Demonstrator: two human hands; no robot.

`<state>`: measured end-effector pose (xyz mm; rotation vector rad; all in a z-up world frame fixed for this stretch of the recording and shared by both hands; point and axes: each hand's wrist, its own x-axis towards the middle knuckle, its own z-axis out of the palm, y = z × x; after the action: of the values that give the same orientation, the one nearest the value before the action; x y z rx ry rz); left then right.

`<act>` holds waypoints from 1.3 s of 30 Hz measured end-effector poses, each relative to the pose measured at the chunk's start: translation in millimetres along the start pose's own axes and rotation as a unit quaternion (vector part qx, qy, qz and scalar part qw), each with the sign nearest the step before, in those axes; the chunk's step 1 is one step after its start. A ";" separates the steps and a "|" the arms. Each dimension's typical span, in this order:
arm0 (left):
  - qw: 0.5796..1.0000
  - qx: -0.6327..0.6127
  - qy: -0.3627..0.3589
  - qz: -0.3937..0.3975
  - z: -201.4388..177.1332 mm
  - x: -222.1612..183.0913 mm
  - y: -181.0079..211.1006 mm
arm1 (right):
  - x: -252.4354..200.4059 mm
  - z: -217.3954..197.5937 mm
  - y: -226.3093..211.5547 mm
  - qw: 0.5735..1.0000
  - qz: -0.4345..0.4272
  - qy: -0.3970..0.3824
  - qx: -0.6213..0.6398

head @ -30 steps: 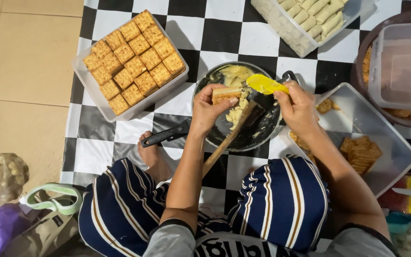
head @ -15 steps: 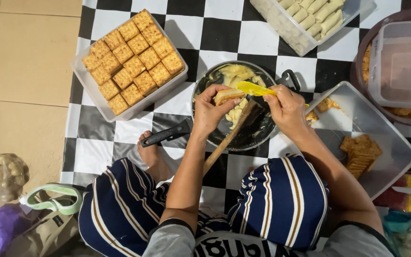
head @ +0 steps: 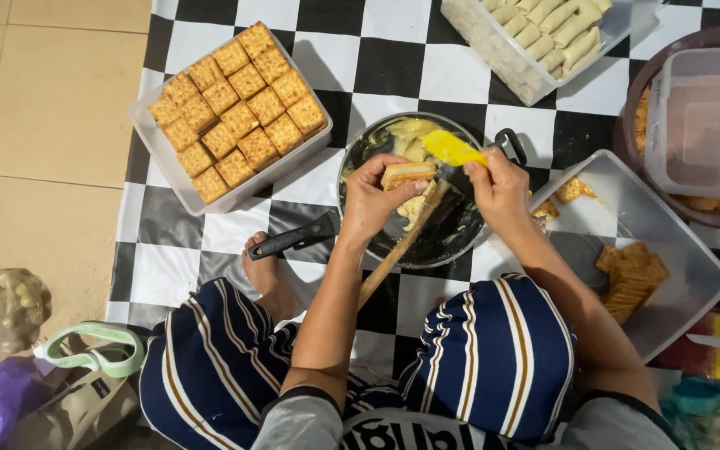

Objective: Preparing cracker sandwiches by spreading a yellow filling onto crackers using a spatula.

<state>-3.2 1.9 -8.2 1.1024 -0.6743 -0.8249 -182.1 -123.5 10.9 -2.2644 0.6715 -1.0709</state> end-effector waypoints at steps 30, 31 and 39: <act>0.818 0.191 0.509 -0.190 -464.1 107.8 -134.8 | -80.4 40.5 86.1 0.904 0.367 -0.216 -0.037; 0.816 0.190 0.510 -0.193 -457.9 106.2 -135.8 | -83.7 38.7 88.4 0.903 0.368 -0.219 -0.038; 0.828 0.184 0.504 -0.159 -449.8 122.9 -134.8 | -86.3 43.9 83.3 0.899 0.377 -0.222 -0.008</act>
<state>396.3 89.0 -269.7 1.8146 0.2813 -0.2692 -212.2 -118.2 -113.2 -1.8672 1.2015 -0.1666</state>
